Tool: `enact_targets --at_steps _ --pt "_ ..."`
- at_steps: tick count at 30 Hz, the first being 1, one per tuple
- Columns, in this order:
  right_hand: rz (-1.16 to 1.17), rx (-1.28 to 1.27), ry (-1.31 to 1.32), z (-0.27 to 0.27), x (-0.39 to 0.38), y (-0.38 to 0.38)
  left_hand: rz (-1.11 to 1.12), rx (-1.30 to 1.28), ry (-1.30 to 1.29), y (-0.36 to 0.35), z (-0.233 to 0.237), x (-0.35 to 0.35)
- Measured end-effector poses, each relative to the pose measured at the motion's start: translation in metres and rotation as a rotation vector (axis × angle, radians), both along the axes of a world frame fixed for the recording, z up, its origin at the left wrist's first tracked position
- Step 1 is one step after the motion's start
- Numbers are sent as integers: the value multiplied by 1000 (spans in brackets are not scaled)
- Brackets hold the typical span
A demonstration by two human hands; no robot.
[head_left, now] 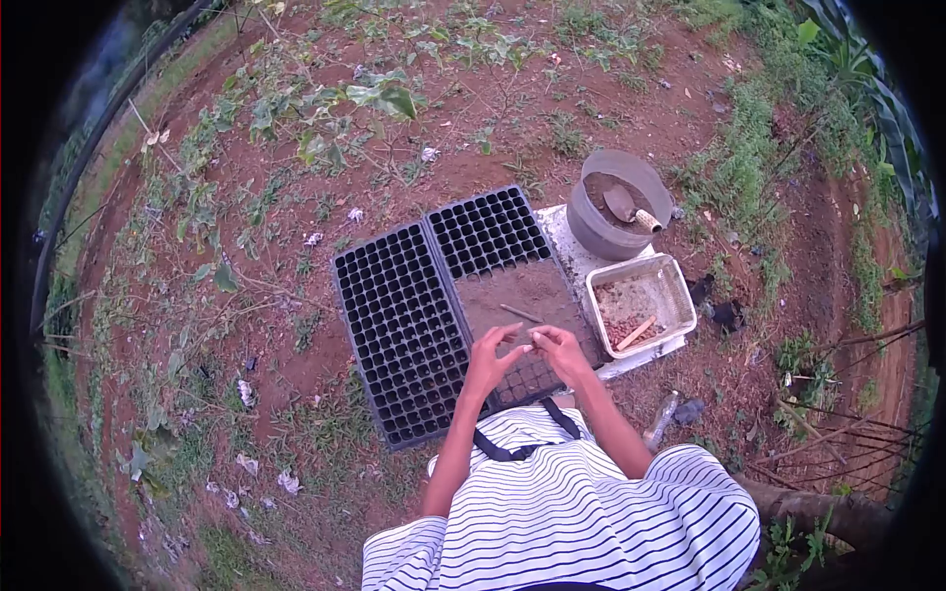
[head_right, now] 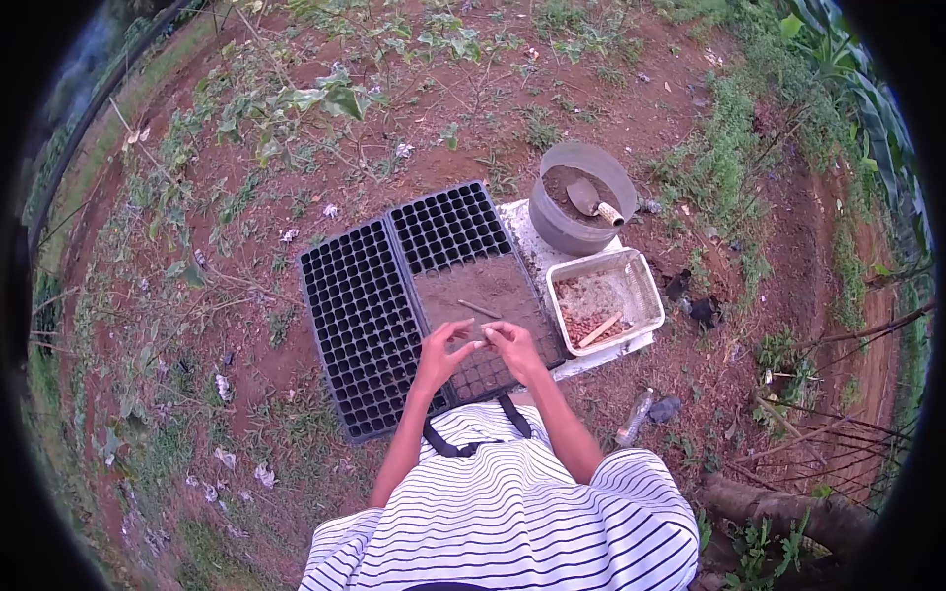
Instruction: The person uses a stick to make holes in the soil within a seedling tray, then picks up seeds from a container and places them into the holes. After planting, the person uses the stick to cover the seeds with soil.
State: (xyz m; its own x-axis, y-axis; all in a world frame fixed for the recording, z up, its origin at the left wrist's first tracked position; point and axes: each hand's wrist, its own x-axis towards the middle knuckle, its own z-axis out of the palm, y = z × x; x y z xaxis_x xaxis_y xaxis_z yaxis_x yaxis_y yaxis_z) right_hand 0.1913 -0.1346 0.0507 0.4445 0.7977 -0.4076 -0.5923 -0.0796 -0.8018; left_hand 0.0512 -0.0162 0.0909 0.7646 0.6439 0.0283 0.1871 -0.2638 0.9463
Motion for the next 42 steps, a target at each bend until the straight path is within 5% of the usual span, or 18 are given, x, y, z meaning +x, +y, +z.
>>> enact_targets --at_steps 24,42 --pt "324 -136 22 -7 -26 6 172 -63 -46 -3 -37 -36" --pt "247 -113 -56 -6 -24 8 176 -287 -59 -6 -47 -30"
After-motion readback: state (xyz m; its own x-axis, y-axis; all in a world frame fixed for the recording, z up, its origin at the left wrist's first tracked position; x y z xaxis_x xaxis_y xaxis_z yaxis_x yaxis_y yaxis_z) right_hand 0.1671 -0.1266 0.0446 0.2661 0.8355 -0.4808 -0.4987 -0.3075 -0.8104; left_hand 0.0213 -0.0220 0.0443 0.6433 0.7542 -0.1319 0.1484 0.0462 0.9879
